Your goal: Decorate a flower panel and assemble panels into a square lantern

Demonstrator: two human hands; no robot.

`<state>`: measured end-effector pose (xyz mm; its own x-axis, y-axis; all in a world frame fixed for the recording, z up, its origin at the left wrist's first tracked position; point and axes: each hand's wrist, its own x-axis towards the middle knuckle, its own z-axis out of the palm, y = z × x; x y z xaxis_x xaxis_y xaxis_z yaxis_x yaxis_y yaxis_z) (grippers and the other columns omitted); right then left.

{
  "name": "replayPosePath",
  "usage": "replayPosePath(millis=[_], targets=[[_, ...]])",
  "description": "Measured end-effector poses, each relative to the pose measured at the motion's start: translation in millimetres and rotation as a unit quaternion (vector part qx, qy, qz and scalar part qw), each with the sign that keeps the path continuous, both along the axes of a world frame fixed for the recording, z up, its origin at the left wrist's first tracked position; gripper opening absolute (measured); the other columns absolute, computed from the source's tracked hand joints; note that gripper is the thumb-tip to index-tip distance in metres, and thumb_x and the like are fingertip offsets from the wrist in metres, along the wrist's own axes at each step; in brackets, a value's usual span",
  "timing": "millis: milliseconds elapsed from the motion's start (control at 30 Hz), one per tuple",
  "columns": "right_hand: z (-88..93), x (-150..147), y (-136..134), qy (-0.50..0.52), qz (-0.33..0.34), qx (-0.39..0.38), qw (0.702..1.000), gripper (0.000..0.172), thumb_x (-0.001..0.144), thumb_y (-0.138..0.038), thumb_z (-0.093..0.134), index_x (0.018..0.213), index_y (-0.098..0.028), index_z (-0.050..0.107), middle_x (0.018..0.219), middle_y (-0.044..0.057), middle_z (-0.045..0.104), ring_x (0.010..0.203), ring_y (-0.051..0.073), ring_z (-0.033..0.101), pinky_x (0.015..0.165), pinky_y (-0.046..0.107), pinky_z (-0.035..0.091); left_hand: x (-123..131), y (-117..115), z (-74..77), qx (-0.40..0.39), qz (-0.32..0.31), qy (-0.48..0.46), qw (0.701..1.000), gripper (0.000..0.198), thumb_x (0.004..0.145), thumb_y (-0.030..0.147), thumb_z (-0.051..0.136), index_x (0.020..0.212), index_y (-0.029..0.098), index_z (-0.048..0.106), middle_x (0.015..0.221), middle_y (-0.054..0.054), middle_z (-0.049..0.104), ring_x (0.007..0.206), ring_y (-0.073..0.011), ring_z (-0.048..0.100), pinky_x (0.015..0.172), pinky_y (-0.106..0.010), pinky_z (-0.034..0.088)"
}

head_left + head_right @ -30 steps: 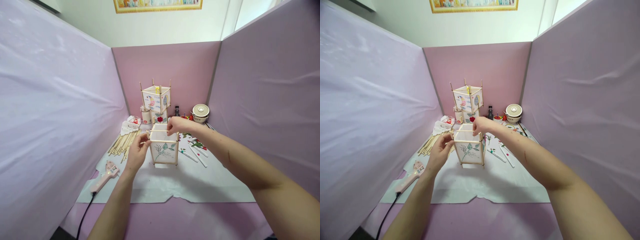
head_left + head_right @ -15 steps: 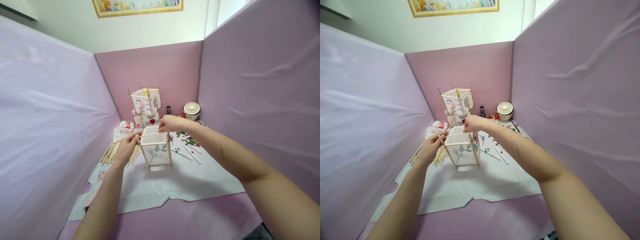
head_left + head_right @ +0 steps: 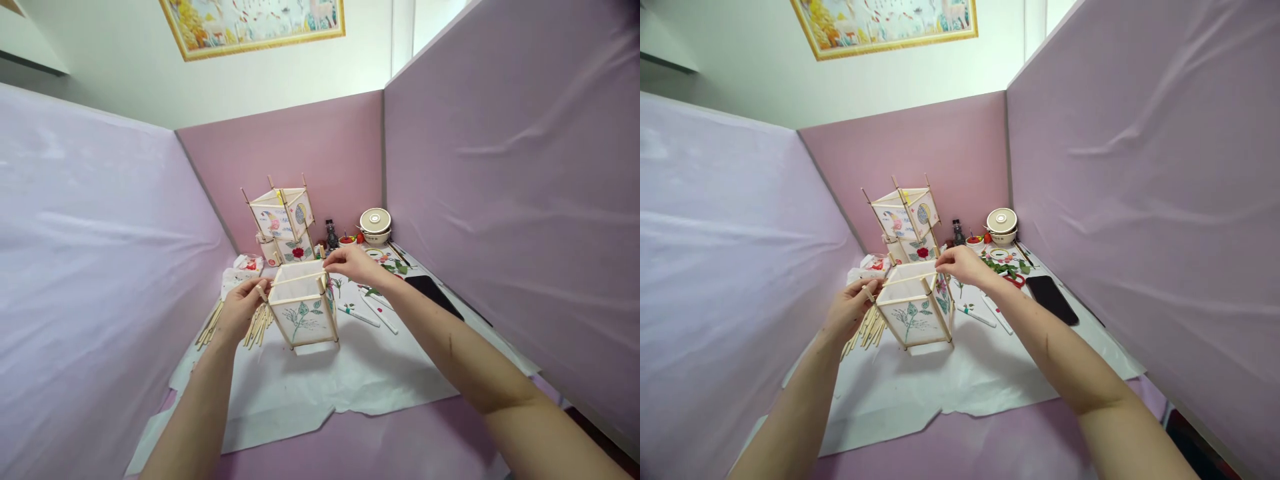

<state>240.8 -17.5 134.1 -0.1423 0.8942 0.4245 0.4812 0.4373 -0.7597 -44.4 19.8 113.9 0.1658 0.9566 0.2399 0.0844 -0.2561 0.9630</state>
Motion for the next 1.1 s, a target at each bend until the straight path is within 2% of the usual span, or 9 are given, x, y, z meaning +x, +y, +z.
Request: replayPosePath(millis=[200, 367, 600, 900, 1100], targets=[[-12.7, -8, 3, 0.033, -0.018, 0.011, 0.999, 0.009, 0.075, -0.021, 0.066, 0.076, -0.016, 0.074, 0.075, 0.003, 0.070, 0.070, 0.015, 0.061, 0.065, 0.025, 0.044, 0, 2, -1.1, 0.006, -0.010, 0.008, 1.000, 0.037, 0.062, 0.044, 0.081, 0.088, 0.017, 0.073, 0.086, -0.006, 0.072, 0.081, -0.0202, 0.064, 0.072, -0.029, 0.051], [-15.0, -12, 0, 0.063, -0.027, 0.004, 0.998, 0.009, 0.074, -0.023, 0.067, 0.076, -0.016, 0.073, 0.073, 0.003, 0.070, 0.068, 0.015, 0.061, 0.065, 0.025, 0.043, 1, 11, -7.0, 0.012, 0.000, 0.001, 1.000, 0.035, 0.065, 0.042, 0.079, 0.087, 0.016, 0.072, 0.080, -0.005, 0.071, 0.074, -0.0169, 0.062, 0.068, -0.027, 0.048], [-15.5, -16, -4, 0.075, -0.039, 0.005, 0.996, 0.010, 0.073, -0.024, 0.066, 0.075, -0.017, 0.073, 0.074, 0.003, 0.070, 0.071, 0.016, 0.062, 0.069, 0.027, 0.044, 4, 18, -11.4, 0.038, 0.047, 0.002, 0.998, 0.035, 0.065, 0.045, 0.077, 0.084, 0.017, 0.072, 0.078, -0.003, 0.071, 0.071, -0.0169, 0.062, 0.067, -0.028, 0.047], [-16.8, -15, -3, 0.098, -0.024, -0.024, 0.995, 0.017, 0.075, -0.030, 0.064, 0.079, -0.015, 0.072, 0.076, 0.003, 0.070, 0.072, 0.016, 0.061, 0.068, 0.027, 0.044, 5, 15, -11.2, 0.031, 0.041, 0.003, 0.999, 0.035, 0.064, 0.044, 0.078, 0.084, 0.016, 0.072, 0.077, -0.003, 0.070, 0.069, -0.0149, 0.060, 0.064, -0.025, 0.046], [-17.6, -16, -4, 0.103, -0.036, -0.026, 0.994, 0.016, 0.074, -0.030, 0.064, 0.078, -0.016, 0.072, 0.078, 0.004, 0.071, 0.075, 0.018, 0.061, 0.070, 0.028, 0.044, 8, 11, -11.3, 0.041, 0.052, -0.010, 0.998, 0.031, 0.065, 0.042, 0.077, 0.082, 0.017, 0.072, 0.080, -0.003, 0.071, 0.073, -0.0158, 0.061, 0.066, -0.025, 0.047]])
